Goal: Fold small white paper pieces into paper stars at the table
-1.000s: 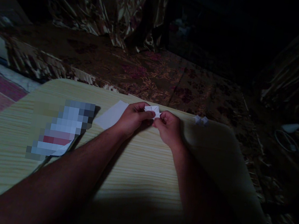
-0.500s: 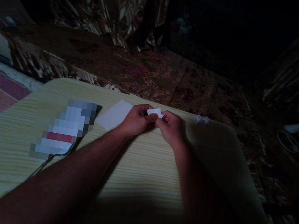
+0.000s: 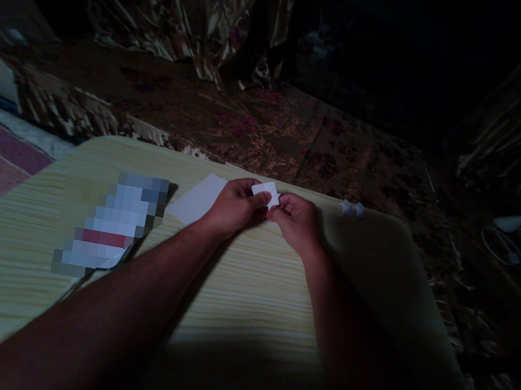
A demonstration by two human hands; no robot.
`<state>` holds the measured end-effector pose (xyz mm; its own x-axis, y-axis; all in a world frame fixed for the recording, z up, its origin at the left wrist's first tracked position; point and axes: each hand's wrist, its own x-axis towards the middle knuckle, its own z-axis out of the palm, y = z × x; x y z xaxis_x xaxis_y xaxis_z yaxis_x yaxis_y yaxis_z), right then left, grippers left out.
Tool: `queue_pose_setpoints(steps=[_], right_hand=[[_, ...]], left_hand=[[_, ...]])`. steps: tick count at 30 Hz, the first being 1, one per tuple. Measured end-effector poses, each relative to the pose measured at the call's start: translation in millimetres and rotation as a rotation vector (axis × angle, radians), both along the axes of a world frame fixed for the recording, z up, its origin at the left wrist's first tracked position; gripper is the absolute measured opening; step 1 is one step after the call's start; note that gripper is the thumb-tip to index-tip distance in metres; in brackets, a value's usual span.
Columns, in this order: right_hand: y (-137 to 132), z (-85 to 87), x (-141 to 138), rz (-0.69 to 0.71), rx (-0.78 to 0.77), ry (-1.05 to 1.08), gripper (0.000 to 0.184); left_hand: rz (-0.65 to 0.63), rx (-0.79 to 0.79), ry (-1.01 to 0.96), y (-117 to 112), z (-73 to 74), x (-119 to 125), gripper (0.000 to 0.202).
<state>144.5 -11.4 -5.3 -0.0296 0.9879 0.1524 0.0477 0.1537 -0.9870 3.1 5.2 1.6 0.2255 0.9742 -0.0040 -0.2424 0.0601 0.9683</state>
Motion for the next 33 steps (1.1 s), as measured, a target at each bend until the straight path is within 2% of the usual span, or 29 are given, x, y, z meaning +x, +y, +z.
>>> queue_pose_setpoints(steps=[4,10,13,21,27,33], right_hand=[[-1.6,1.9,-0.4,0.027,-0.011,0.005,0.006],[-1.9,1.4,-0.9,-0.048,-0.022,-0.064,0.005],[-2.2,1.3,0.3,-0.023,-0.008,-0.070,0.004],[0.9,-1.3,-1.3,-0.074,-0.016,-0.103,0.019],[1.8,-3.3,-1.2,-0.048,-0.008,-0.020,0.017],[0.8,0.2,1.2,-0.077,-0.036,0.031,0.014]], left_hand=[[0.003,-0.012,-0.046,-0.4,1.8,0.6,0.027],[-0.007,0.024,-0.017,-0.2,-2.1,0.8,0.025],[0.009,0.016,-0.044,-0.6,-1.1,0.8,0.026],[0.031,0.018,-0.049,-0.4,-0.8,0.3,0.026],[-0.017,0.054,-0.051,0.0,-2.1,-1.7,0.025],[0.007,0.045,-0.072,-1.4,1.1,-1.5,0.028]])
